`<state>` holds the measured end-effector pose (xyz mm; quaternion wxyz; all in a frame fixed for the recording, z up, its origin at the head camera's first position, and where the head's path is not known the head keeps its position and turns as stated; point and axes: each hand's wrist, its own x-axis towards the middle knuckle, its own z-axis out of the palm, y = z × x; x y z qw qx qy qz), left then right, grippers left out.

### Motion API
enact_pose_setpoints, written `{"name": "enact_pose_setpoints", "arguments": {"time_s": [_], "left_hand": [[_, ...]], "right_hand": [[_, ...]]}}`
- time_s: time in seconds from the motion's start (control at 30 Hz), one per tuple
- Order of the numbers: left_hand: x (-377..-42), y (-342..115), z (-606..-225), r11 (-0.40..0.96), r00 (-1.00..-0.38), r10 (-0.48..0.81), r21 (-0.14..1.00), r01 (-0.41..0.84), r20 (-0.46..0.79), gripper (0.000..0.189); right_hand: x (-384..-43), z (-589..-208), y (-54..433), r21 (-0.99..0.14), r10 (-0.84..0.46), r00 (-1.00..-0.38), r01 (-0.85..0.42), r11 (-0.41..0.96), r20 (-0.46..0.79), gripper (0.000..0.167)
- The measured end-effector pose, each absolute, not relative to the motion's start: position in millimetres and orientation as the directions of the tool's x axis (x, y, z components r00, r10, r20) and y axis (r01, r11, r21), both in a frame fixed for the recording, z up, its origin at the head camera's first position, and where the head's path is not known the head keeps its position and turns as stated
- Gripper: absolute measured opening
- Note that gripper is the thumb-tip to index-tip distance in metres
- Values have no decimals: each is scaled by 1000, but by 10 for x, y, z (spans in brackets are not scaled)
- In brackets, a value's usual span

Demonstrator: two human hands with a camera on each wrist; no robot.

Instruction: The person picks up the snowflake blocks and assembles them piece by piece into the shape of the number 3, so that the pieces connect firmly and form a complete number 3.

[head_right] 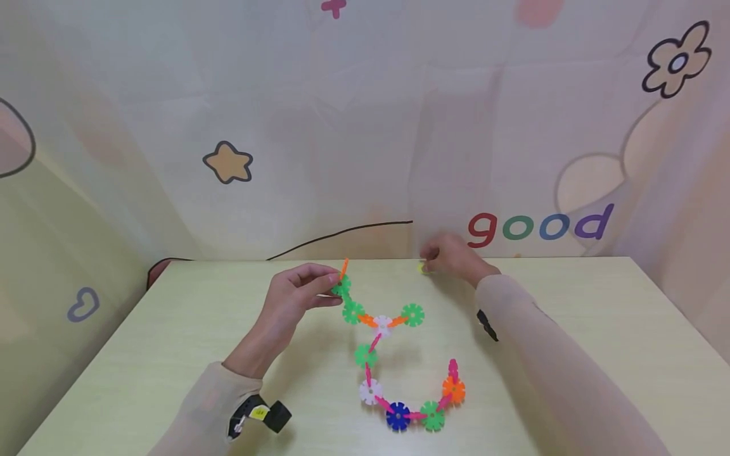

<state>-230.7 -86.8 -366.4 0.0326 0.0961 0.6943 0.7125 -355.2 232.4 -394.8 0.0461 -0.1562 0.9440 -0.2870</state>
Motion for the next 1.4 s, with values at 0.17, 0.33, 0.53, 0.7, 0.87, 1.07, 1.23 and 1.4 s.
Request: {"name": "enact_pose_setpoints", "arguments": {"time_s": [0.17, 0.33, 0.53, 0.7, 0.87, 1.07, 1.23, 1.4], "left_hand": [[-2311, -862, -3668, -33, -978, 184, 995, 91, 96, 20], [-2315, -860, -3673, -39, -976, 191, 995, 97, 103, 20], [-2313, -853, -3671, -36, -976, 189, 994, 99, 104, 21], [-2319, -851, -3676, -25, -977, 188, 995, 101, 103, 21], [-2325, -850, -3683, -12, -979, 175, 994, 105, 105, 20], [-2317, -853, -3691, -8, -981, 167, 995, 98, 98, 20], [-2313, -850, -3687, -6, -981, 167, 995, 103, 102, 20], [-2307, -842, -3684, 1, -982, 161, 995, 100, 99, 20]], "right_hand": [[-3554, -3976, 2332, -528, -350, -937, -302, 794, 10, 22], [-3551, -3970, 2326, -505, -350, -936, -291, 813, -25, 21], [-3512, -3927, 2315, -540, -294, -953, -211, 815, -73, 21], [-3391, -3828, 2285, -641, -275, -958, -164, 750, -77, 19], [-3224, -3658, 2193, -751, -286, -958, -206, 627, 24, 22], [-2987, -3413, 2082, -819, -242, -963, -235, 523, 122, 26], [-2768, -3190, 1984, -867, -212, -957, -272, 417, 199, 30], [-2596, -3073, 1888, -897, -196, -949, -300, 324, 247, 30]]}}
